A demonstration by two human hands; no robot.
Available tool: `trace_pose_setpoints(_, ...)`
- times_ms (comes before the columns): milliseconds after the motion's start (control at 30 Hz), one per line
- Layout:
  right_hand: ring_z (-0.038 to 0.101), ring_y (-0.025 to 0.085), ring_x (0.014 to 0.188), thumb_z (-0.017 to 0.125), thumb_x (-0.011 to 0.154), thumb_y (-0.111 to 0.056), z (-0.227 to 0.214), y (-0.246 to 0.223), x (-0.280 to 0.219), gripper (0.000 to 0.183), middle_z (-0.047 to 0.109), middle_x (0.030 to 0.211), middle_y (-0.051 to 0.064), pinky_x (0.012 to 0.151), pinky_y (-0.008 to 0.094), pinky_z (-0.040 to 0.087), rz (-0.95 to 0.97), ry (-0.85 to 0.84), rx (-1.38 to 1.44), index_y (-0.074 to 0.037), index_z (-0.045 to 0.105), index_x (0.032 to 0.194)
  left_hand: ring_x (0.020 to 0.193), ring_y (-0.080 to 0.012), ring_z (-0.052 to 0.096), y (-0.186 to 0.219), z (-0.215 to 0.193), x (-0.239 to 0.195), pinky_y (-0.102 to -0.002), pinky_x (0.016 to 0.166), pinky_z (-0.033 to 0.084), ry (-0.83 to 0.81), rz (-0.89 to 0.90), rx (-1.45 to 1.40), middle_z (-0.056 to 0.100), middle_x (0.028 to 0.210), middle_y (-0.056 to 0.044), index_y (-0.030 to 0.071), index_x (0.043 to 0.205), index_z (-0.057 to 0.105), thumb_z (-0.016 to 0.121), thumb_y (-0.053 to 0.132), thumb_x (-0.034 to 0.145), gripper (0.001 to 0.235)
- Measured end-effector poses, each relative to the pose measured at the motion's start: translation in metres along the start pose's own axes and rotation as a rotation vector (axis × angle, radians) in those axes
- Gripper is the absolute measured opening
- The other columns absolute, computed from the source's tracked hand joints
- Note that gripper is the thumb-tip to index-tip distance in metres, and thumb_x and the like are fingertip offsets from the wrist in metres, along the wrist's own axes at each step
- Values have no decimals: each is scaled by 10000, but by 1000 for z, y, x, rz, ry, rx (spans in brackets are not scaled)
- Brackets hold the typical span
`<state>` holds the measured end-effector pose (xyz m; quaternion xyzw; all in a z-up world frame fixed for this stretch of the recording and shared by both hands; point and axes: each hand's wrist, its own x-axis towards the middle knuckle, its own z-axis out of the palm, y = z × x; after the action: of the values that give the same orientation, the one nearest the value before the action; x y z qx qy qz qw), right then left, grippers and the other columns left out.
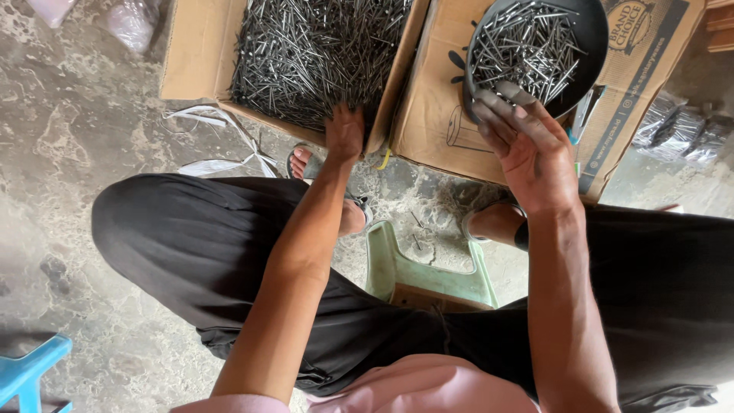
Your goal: The person sits on a low stool and repeatedly picks up nails from a cardboard box with their left hand, then transfers them to a black bowl held in the right hand. The task involves sorting or moving nails between the two containers.
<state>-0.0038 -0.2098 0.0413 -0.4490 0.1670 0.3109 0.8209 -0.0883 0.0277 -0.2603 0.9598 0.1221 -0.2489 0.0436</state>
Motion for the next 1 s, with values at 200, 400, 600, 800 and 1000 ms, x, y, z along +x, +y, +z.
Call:
trace_pose_setpoints(200, 604, 272, 1100, 512, 851, -80, -3, -1, 3, 409, 575, 1183, 219, 894, 325, 551, -3, 12, 25, 24, 467, 1244, 961, -282, 513, 4, 5, -1, -377, 630, 513, 165, -50, 44, 517, 1024, -162, 57, 1043, 565, 599, 160, 861, 212)
trace_pose_setpoints(400, 622, 258, 1071, 520, 849, -84, 3, -4, 1, 397, 589, 1157, 212, 862, 304, 571, 1, 7, 7, 26, 471, 1228, 842, -314, 579, -1, 48, 9, -411, 612, 540, 217, -35, -298, 567, 872, -197, -9, 889, 617, 631, 127, 824, 151)
trace_pose_setpoints(600, 612, 269, 1096, 520, 850, -94, 4, -4, -5, 381, 583, 1170, 219, 871, 304, 564, -5, -12, -23, 22, 480, 1211, 727, -325, 660, -11, -8, 15, -348, 550, 566, 280, -365, -714, 636, 861, -230, -17, 918, 654, 587, 44, 812, 139)
trace_pose_setpoints(800, 607, 265, 1108, 531, 849, -110, 10, -5, -14, 358, 591, 1159, 207, 887, 301, 552, -20, -20, -54, 3, 504, 1187, 705, -377, 658, -26, -44, 16, -431, 569, 563, 415, -364, -985, 651, 766, -235, -6, 803, 685, 610, 1, 736, 101)
trace_pose_setpoints(1000, 605, 289, 1108, 547, 840, -106, 13, -5, -18, 348, 589, 1152, 220, 893, 321, 554, -28, -30, -39, 13, 513, 1166, 636, -344, 660, -37, -76, 5, -341, 504, 585, 393, -334, -1201, 636, 756, -241, 24, 801, 691, 629, -36, 727, 114)
